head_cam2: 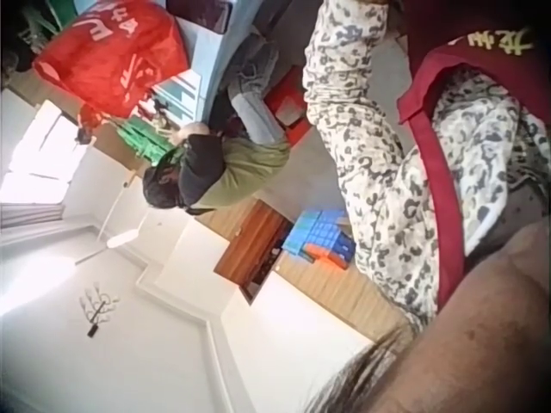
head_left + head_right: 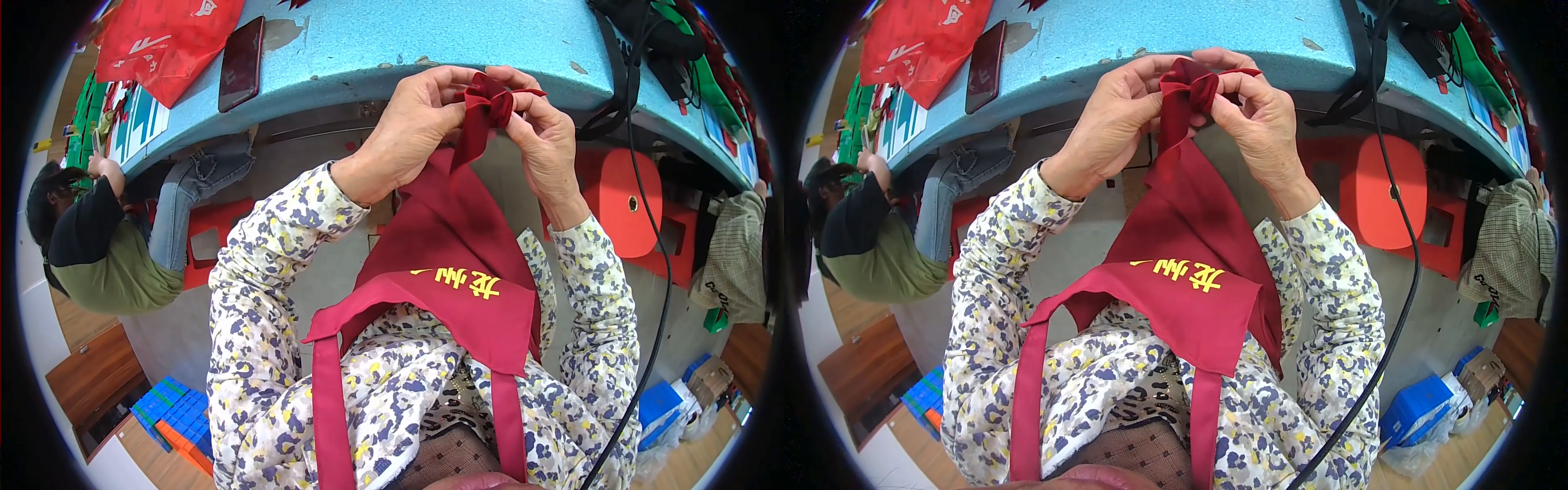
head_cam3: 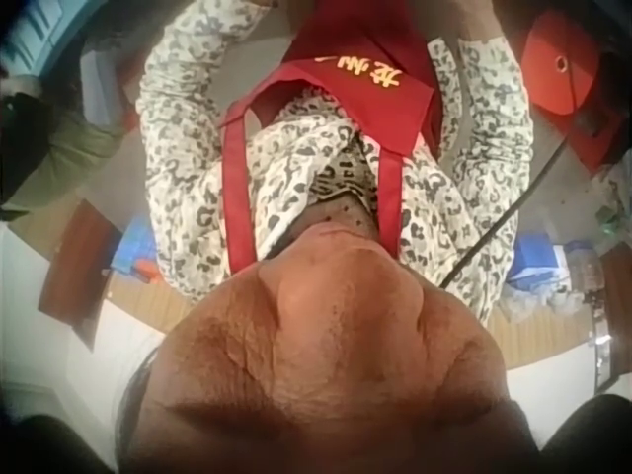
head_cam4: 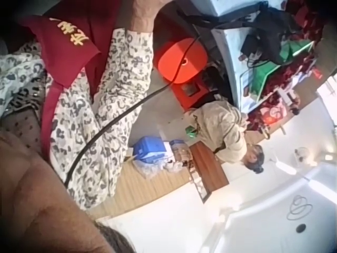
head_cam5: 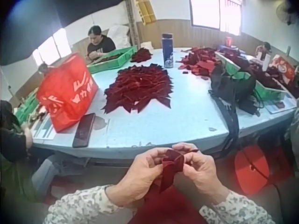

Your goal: Folding small pieces of red fabric into decorative shapes at a factory workbench.

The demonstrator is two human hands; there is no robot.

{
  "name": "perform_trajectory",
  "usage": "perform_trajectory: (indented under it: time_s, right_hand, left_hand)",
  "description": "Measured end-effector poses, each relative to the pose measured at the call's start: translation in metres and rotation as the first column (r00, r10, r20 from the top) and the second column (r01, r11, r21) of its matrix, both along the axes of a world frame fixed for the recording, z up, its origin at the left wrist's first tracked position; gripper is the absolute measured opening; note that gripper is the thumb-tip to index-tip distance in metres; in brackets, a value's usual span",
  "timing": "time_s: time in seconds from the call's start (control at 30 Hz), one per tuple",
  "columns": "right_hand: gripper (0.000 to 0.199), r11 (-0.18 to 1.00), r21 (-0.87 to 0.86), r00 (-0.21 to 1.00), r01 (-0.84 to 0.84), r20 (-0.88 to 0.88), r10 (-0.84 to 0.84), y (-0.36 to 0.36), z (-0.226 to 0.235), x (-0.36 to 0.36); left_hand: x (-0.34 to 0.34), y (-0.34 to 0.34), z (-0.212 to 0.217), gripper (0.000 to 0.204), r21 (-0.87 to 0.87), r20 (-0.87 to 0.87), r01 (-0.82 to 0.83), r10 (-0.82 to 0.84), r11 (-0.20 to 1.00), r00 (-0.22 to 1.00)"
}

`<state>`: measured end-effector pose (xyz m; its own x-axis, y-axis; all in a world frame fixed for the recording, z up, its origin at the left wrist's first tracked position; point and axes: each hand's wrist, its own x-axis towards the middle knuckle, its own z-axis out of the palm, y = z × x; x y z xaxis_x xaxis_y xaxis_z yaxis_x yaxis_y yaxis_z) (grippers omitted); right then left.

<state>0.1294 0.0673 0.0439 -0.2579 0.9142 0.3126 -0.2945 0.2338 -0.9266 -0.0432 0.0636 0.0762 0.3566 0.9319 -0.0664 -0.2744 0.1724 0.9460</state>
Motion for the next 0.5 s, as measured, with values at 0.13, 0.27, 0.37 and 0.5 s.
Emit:
perform_trajectory:
  time_s: [0.13,0.27,0.37,0.5]
  right_hand:
    - [0.009,1.000,0.013,1.000,0.000,0.024,-0.001,0.0024,0.0012,0.0035]
    - [0.008,0.999,0.045,0.998,0.003,0.059,-0.006,0.0041,0.0023,0.0049]
    - [0.009,0.999,0.047,0.998,-0.006,0.056,0.003,0.0035,0.0044,0.0050]
    - [0.008,0.999,-0.040,0.998,-0.016,0.060,0.018,0.0027,0.0084,0.0061]
  left_hand:
    - [0.0025,0.0017,-0.0021,0.025,-0.005,0.020,0.052,-0.052,0.999,0.998]
    - [0.0050,0.0020,-0.0024,0.025,-0.031,0.054,0.039,-0.037,0.999,0.998]
    - [0.0076,0.0015,-0.0003,0.023,-0.046,0.099,0.029,-0.024,0.999,0.995]
    - [0.0079,0.0035,-0.0027,0.022,0.054,0.049,0.006,-0.009,0.999,0.999]
